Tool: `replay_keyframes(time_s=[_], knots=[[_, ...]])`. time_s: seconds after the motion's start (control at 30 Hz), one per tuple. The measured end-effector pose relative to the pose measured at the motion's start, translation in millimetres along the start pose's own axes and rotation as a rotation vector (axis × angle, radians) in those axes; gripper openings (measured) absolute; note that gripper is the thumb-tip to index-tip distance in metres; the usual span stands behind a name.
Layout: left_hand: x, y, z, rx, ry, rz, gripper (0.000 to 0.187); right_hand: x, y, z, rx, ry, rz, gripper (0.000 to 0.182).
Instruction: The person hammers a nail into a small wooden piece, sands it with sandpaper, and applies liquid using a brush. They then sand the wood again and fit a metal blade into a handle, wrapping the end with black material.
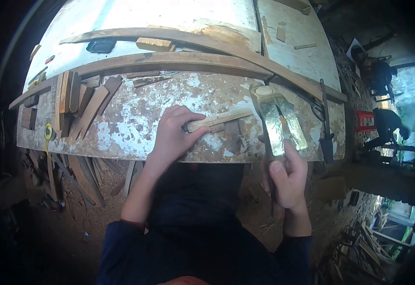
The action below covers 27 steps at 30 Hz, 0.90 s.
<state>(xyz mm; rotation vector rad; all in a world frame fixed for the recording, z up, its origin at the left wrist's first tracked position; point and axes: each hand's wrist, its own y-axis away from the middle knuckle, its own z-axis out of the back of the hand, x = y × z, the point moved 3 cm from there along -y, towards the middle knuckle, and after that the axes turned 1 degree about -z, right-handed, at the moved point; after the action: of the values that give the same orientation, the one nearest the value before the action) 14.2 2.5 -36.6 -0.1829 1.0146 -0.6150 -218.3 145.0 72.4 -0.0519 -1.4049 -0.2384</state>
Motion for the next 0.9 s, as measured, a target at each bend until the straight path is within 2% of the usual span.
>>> replay_keyframes(time_s=[0.07, 0.13, 0.2, 0.3, 0.33, 0.43, 0.53, 0.63, 0.9], knots=[[3, 3, -2, -0.010, 0.010, 0.002, 0.028, -11, -3, 0, -0.168, -0.001, 0.213, 0.077], [3, 3, -2, -0.025, 0.005, 0.000, 0.029, -9, -18, 6, -0.069, 0.112, 0.246, 0.053], [2, 4, -1, -0.033, -0.001, 0.001, 0.029, -12, -25, 2, -0.021, 0.175, 0.092, 0.046], [3, 3, -1, -0.036, -0.003, 0.000, 0.029, -2, -38, -4, 0.092, 0.017, -0.115, 0.044], [1, 4, 0, -0.037, -0.004, 0.001, 0.030, 1, -44, -2, 0.109, 0.176, -0.147, 0.044], [2, 3, -2, -0.038, 0.004, -0.003, 0.030, -5, -62, -5, 0.077, 0.667, 0.310, 0.046], [2, 4, -2, -0.035, -0.006, -0.006, 0.030, 10, -70, -15, 0.141, 0.710, 0.253, 0.047], [0, 3, -1, -0.031, 0.002, -0.001, 0.029, 24, -72, -24, 0.203, 0.873, 0.269, 0.046], [1, 4, -1, -0.046, 0.002, 0.000, 0.027, 25, -84, -31, 0.374, 1.074, 0.320, 0.038]])
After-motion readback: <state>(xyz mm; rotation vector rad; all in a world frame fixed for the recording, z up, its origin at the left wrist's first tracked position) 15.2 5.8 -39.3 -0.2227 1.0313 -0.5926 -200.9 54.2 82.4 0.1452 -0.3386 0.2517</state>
